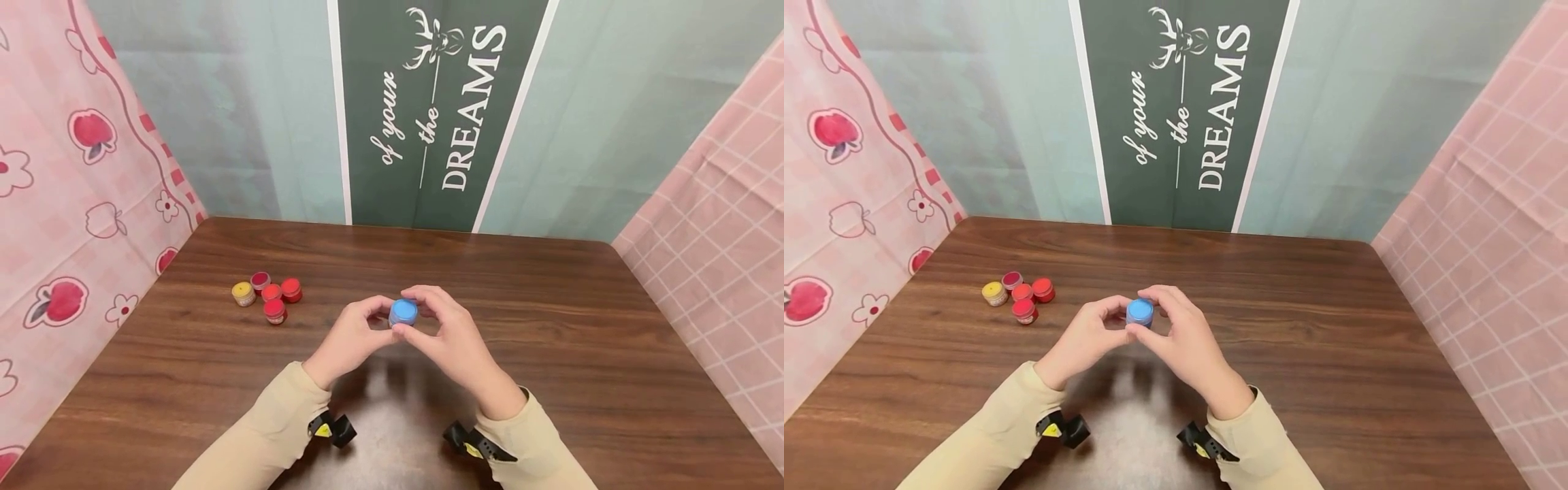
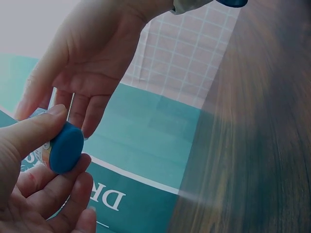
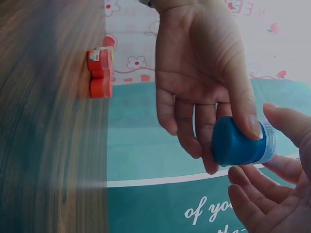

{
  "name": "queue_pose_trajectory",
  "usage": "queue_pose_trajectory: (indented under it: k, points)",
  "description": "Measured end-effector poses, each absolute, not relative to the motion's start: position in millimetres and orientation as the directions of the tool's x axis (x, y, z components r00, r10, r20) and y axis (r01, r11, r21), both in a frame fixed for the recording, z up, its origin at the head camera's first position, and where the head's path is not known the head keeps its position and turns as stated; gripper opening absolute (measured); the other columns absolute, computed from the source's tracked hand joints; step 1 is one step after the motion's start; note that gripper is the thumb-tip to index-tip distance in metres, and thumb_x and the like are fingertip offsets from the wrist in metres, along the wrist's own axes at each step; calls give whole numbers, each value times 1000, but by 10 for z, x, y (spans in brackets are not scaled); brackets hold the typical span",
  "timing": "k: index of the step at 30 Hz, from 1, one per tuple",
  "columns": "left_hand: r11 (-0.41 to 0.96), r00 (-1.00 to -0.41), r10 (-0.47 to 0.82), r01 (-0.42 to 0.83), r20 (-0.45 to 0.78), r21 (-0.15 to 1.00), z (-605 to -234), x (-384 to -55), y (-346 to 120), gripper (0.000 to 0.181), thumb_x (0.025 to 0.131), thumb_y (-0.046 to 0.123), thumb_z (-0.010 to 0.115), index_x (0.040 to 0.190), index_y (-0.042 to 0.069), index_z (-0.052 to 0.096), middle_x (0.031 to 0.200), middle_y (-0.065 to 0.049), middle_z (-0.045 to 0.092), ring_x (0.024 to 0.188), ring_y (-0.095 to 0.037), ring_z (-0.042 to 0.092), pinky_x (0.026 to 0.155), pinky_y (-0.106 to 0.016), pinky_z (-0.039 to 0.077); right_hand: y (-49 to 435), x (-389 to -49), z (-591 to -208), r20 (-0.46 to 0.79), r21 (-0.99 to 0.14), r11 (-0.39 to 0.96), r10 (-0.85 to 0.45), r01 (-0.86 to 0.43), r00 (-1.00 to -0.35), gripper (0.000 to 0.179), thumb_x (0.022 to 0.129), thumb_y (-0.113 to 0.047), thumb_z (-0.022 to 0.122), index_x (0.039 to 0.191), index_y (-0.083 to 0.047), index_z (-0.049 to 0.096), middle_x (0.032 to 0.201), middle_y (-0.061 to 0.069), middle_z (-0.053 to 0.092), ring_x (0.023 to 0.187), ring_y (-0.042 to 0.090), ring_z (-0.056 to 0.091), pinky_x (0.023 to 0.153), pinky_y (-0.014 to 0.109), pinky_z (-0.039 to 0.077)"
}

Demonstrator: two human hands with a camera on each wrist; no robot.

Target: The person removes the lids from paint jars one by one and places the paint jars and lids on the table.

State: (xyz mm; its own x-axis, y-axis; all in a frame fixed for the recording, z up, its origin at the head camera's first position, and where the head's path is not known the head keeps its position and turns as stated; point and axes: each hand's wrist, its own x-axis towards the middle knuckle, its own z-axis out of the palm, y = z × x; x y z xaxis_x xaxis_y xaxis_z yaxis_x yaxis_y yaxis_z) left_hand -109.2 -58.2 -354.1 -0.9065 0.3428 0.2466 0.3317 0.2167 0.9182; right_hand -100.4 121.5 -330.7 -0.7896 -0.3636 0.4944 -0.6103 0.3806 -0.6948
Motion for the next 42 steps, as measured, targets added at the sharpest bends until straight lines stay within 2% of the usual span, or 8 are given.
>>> queue_pose_trajectory:
  k: [5, 15, 24, 35, 42]
  points:
    - [210, -915, 339, 301, 219, 930, -3540, -1085, -576, 28, 78, 18, 76, 102, 8, 66, 96, 2, 66, 89, -14, 60, 84, -32, 49, 1208, -1008, -3339, 506, -690, 390, -343, -610, -792, 35, 75, -15, 78, 107, -8, 64, 102, -3, 59, 91, 10, 58, 79, 38, 52]
    - [209, -918, 332, 296, 217, 932, -3561, -1104, -570, 27, 77, 17, 77, 100, 8, 66, 95, 2, 66, 87, -13, 60, 82, -31, 50, 1215, -1013, -3334, 497, -674, 404, -372, -619, -784, 28, 80, -13, 74, 105, -10, 64, 103, -4, 59, 94, 10, 57, 81, 32, 51]
    - [204, -914, 340, 301, 221, 932, -3587, -1108, -580, 26, 78, 16, 76, 100, 7, 66, 94, 1, 66, 86, -13, 61, 81, -31, 51, 1218, -1015, -3351, 484, -675, 400, -393, -619, -782, 28, 81, -13, 74, 107, -9, 64, 106, -3, 59, 96, 11, 57, 81, 42, 51]
    - [204, -914, 345, 295, 214, 933, -3580, -1106, -583, 28, 78, 16, 76, 102, 6, 65, 95, 0, 66, 87, -14, 61, 82, -32, 51, 1215, -1021, -3369, 488, -676, 399, -388, -620, -782, 29, 79, -14, 75, 106, -9, 64, 105, -5, 59, 95, 9, 56, 81, 35, 50]
    - [199, -910, 350, 306, 224, 931, -3584, -1114, -560, 27, 78, 15, 75, 102, 6, 65, 96, 0, 66, 88, -13, 62, 81, -29, 51, 1206, -1045, -3372, 516, -670, 397, -360, -628, -777, 28, 77, -14, 77, 101, -9, 63, 101, -5, 60, 92, 10, 56, 79, 39, 51]
